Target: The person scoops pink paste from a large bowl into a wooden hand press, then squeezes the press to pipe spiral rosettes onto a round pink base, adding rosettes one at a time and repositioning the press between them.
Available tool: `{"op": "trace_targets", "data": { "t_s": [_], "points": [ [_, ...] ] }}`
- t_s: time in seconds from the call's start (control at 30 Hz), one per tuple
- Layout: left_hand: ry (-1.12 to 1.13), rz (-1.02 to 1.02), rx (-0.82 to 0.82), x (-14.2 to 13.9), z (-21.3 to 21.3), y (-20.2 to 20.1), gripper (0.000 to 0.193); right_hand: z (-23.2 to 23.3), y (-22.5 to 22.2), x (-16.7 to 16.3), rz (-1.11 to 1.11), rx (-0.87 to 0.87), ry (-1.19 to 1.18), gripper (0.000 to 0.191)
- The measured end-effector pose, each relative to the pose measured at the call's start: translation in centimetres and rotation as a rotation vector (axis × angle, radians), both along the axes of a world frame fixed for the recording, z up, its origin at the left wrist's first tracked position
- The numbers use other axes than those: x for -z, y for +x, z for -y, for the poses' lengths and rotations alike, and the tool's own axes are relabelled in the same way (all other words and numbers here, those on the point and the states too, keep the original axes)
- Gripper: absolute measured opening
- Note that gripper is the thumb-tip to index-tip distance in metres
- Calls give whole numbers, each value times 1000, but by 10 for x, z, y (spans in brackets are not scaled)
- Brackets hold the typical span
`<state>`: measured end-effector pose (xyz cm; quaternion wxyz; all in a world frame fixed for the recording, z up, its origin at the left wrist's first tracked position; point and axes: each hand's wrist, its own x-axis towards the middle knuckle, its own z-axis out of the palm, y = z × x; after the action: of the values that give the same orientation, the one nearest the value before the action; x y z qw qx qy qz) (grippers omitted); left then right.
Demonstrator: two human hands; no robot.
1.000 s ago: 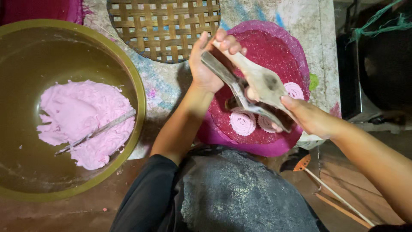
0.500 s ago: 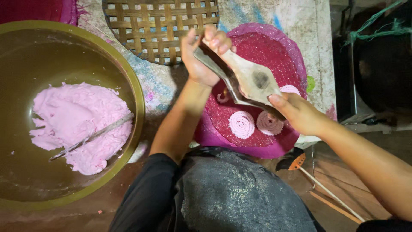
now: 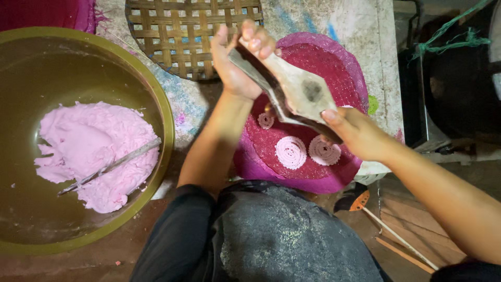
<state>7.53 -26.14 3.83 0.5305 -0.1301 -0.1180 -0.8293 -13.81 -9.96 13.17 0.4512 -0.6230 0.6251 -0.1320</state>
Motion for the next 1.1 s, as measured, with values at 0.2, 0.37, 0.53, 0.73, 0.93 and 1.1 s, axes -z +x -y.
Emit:
{"op": "trace_targets", "data": {
  "t_s": [0.2,0.37,0.53,0.73,0.93,1.1],
  "points": [
    [48,41,-14,0,-15,21,43,-15,5,7,31,76,227,76],
    [154,25,6,-6,-18,-11,43,-10,-17,-4,-106,57,170,78],
    [79,20,5,-16,7,-5,44,6,-6,4,-119,56,24,79],
    [120,105,-25,-8,-8,24,45,-11,14,8,96,56,162,72],
    [223,71,-47,-2,-20,-21,43,-15,-12,-10,-85,185,240,71],
    [207,87,-22,-17,10,-22,42,6,-12,1,-108,118,54,76]
  ]
}}
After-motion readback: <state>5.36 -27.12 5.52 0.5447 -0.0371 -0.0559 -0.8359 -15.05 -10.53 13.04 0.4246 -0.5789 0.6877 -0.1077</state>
